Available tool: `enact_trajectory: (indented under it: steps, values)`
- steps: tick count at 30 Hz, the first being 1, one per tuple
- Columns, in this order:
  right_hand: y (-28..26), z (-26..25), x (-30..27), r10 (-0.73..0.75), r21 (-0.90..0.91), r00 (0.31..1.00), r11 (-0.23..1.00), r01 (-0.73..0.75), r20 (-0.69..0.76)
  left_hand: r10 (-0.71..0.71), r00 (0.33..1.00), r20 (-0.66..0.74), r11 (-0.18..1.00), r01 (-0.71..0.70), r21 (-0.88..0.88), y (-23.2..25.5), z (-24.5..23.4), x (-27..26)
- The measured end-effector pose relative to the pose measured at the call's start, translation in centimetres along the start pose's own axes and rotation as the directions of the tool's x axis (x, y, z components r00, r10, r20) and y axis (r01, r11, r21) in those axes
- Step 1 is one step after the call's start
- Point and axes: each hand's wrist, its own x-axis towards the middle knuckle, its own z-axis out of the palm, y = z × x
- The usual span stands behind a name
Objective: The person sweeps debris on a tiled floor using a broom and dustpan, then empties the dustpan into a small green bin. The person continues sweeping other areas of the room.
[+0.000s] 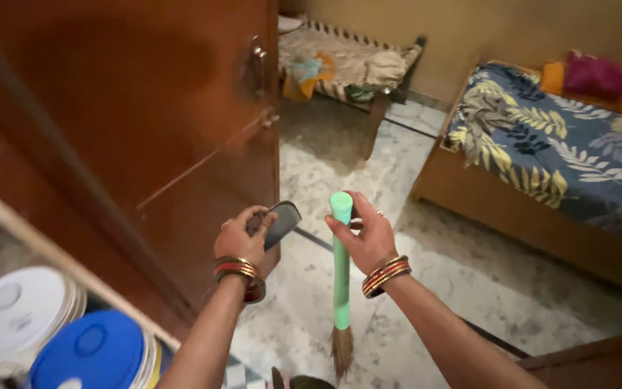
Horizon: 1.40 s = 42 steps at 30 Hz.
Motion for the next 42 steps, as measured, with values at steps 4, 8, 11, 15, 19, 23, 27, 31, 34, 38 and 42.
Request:
enact_trajectory:
  steps: [4, 8, 11, 15, 19, 23, 27, 31, 34, 38, 42]
  values:
    - [1.1, 0.9, 4.8, 0.171, 0.185, 0.985, 0.969, -0.164, -0.021, 0.078, 0.997, 0.015, 0.996, -0.079, 0.040, 1.9, 1.6, 6.6]
    - [1.8, 1.9, 10.0, 0.153, 0.222, 0.987, 0.965, -0.137, -0.053, 0.220, 0.968, 0.119, 0.975, -0.216, -0.051, 3.4, 3.1, 13.4]
    - [2.1, 2.9, 13.4, 0.109, 0.198, 0.992, 0.976, -0.093, -0.070, 0.251, 0.949, 0.193, 0.968, -0.240, -0.077, 4.0, 4.5, 17.8]
    - [2.5, 4.0, 16.5, 0.087, 0.169, 0.993, 0.983, -0.072, -0.085, 0.409, 0.897, 0.166, 0.895, -0.430, 0.116, 4.1, 6.4, 22.2]
    - [2.7, 4.7, 18.1, 0.094, 0.158, 0.991, 0.984, -0.078, -0.097, 0.442, 0.894, 0.067, 0.893, -0.446, 0.062, 3.7, 8.0, 24.6]
    - [3.0, 4.3, 18.5, 0.112, 0.115, 0.989, 0.988, -0.101, -0.096, 0.376, 0.921, -0.099, 0.913, -0.386, -0.127, 3.9, 9.7, 25.6]
    - [3.4, 3.5, 18.6, 0.178, 0.081, 0.979, 0.982, -0.171, -0.094, 0.483, 0.823, -0.298, 0.844, -0.528, -0.090, 4.1, 11.0, 27.5]
    - [3.4, 2.5, 18.0, 0.219, 0.064, 0.965, 0.975, -0.212, -0.144, 0.471, 0.831, -0.296, 0.850, -0.517, -0.099, 4.1, 12.8, 29.7]
    - [3.5, 1.6, 16.9, 0.234, 0.046, 0.960, 0.972, -0.229, -0.157, 0.446, 0.853, -0.271, 0.866, -0.488, -0.110, 4.0, 14.1, 30.8]
    - [3.4, 0.3, 15.1, 0.310, 0.004, 0.933, 0.949, -0.314, -0.183, 0.251, 0.964, -0.091, 0.951, -0.263, -0.164, 3.9, 14.5, 30.9]
    - [3.7, -1.3, 13.6, 0.353, 0.024, 0.912, 0.934, -0.357, -0.210, 0.371, 0.892, -0.256, 0.907, -0.408, -0.107, 4.1, 14.7, 28.7]
